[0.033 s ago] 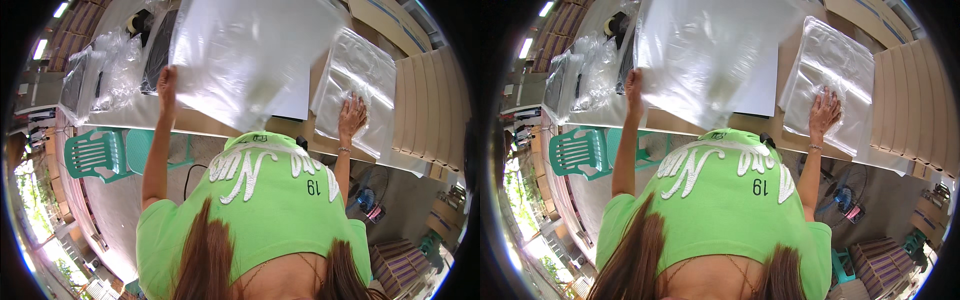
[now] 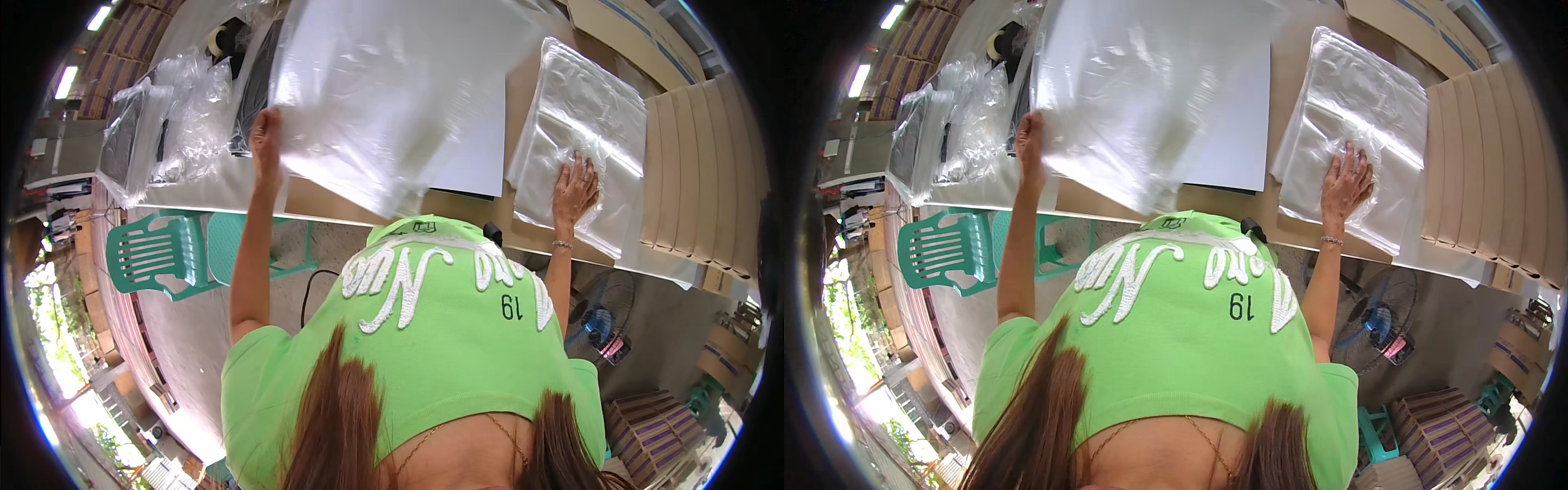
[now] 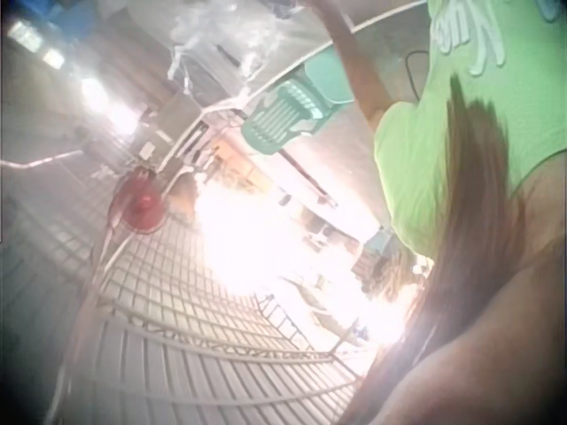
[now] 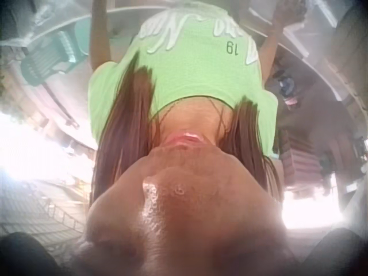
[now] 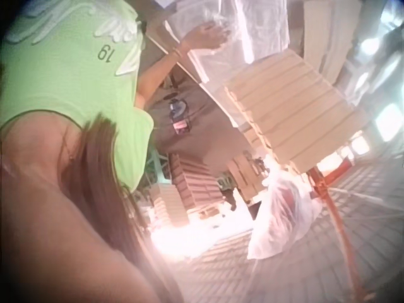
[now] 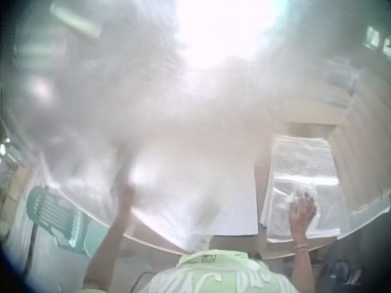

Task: The person inserts black rectangular boards into clear plastic sleeves and then places the sleeved items into a larger plastic bag.

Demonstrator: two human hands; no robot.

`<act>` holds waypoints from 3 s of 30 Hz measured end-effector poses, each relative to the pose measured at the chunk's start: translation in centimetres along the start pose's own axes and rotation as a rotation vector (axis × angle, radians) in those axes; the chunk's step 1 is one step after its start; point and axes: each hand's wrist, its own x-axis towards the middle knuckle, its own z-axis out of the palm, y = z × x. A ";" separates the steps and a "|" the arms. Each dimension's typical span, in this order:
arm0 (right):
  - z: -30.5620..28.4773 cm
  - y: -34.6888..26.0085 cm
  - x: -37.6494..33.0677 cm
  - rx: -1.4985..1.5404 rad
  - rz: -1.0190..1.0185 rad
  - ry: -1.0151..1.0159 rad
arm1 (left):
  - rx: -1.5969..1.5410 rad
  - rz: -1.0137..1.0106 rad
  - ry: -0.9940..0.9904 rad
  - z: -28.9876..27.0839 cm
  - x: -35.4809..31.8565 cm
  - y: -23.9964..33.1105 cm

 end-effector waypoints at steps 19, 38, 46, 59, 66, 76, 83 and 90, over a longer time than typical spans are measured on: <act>-0.8 -0.4 0.2 0.082 0.028 0.031 | 0.796 0.011 0.303 -18.1 15.7 -11.0; -7.6 -2.0 5.2 1.542 0.427 -0.231 | 0.556 0.261 -0.423 16.5 1.4 0.8; -12.6 -9.2 3.5 1.494 0.215 -0.291 | -0.048 -0.200 -1.003 26.8 -8.4 6.0; -15.5 -8.6 5.0 1.734 0.394 -0.408 | 0.031 -0.181 -1.020 24.3 -6.0 5.6; -14.7 -6.3 5.9 1.789 0.477 -0.097 | -0.059 -0.240 -0.924 22.3 -4.5 5.9; -14.6 -5.2 6.3 1.686 0.580 0.070 | 0.059 -0.337 -1.407 19.3 -3.1 6.1; -13.5 -0.3 6.8 1.946 0.814 0.086 | 0.001 -0.304 -1.199 18.2 -2.1 6.3; -12.6 2.0 6.1 2.170 0.674 0.234 | -0.497 -0.650 -0.878 19.3 -2.7 5.6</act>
